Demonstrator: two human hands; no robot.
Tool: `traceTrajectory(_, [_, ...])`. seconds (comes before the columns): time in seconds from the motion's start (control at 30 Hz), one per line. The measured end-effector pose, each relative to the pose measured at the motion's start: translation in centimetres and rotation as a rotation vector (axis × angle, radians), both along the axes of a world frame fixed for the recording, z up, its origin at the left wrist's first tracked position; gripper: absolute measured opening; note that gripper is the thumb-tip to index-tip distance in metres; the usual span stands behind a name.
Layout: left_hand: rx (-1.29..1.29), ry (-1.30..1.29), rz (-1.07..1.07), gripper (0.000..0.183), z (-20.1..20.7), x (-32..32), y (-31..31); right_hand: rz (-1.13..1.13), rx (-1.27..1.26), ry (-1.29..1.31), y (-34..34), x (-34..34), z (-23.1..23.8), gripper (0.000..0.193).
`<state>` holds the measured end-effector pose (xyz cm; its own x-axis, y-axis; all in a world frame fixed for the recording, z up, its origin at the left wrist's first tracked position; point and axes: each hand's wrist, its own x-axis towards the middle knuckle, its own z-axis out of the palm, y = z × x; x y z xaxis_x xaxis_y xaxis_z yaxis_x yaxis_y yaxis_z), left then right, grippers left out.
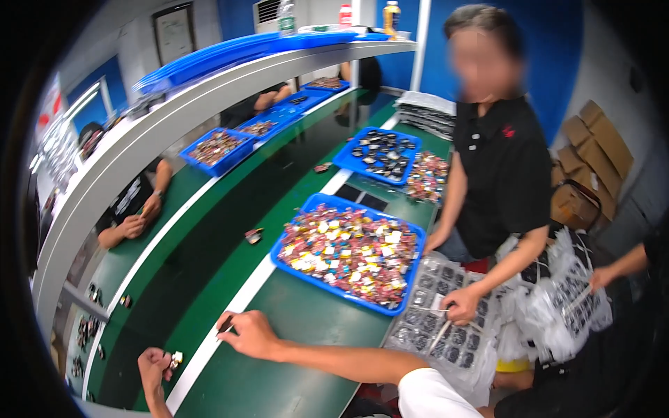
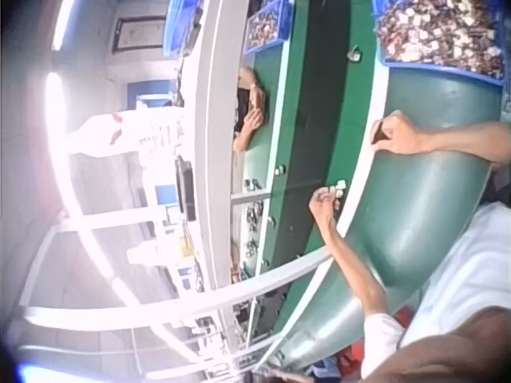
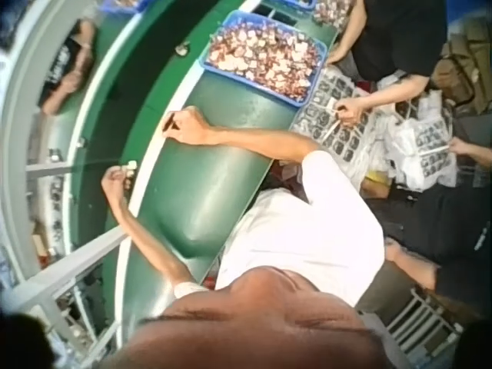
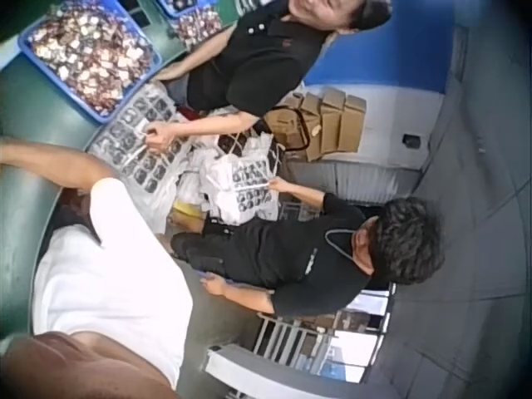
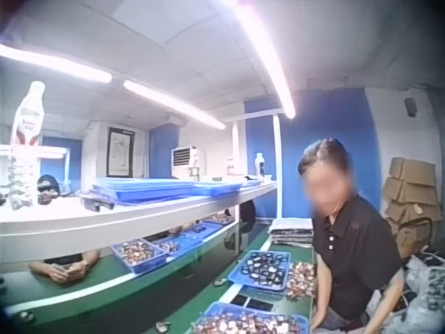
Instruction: Manually assemble and mark small decorative components on a factory production line.
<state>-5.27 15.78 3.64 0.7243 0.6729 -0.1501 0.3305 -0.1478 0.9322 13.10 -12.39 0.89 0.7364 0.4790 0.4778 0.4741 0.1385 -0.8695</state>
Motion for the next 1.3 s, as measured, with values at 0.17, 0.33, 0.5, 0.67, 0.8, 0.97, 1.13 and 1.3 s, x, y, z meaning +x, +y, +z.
traceTrajectory(0.17, [-0.205, -0.14, 0.021, 0.015, 1.6, 1.0, -5.9, 0.146, -0.034, 0.317, -0.2, 0.2, 1.0, 0.013])
traceTrajectory(0.33, [-0.353, -0.272, 0.003, 0.016, 0.3, 5.3, -11.1, 0.199, 0.219, 0.555, -0.9, 1.9, 0.2, 0.021])
traceTrajectory(0.5, [-0.291, -0.316, 0.058, 0.015, -1.5, 5.3, -12.0, 0.284, 0.176, 0.538, -0.2, 1.1, 0.9, 0.018])
traceTrajectory(0.67, [-0.233, -0.268, 0.082, 0.014, -2.3, 5.3, -12.8, 0.25, 0.0, 0.276, -0.3, 0.0, 1.4, 0.015])
traceTrajectory(0.8, [-0.111, -0.279, 0.076, 0.014, -2.9, 5.4, -13.2, 0.259, -0.08, 0.261, -0.3, -0.1, 0.9, 0.016])
traceTrajectory(0.97, [-0.088, -0.307, 0.088, 0.011, -3.0, 5.5, -13.5, 0.255, -0.133, 0.284, -0.2, 0.0, 0.4, 0.017])
traceTrajectory(1.13, [0.035, -0.364, 0.053, 0.01, -3.3, 5.6, -13.7, 0.24, -0.113, 0.321, -0.1, -0.2, 0.4, 0.018])
traceTrajectory(1.3, [0.148, -0.384, 0.064, 0.007, -3.7, 5.7, -13.9, 0.226, -0.182, 0.275, -0.2, -0.4, 0.4, 0.017])
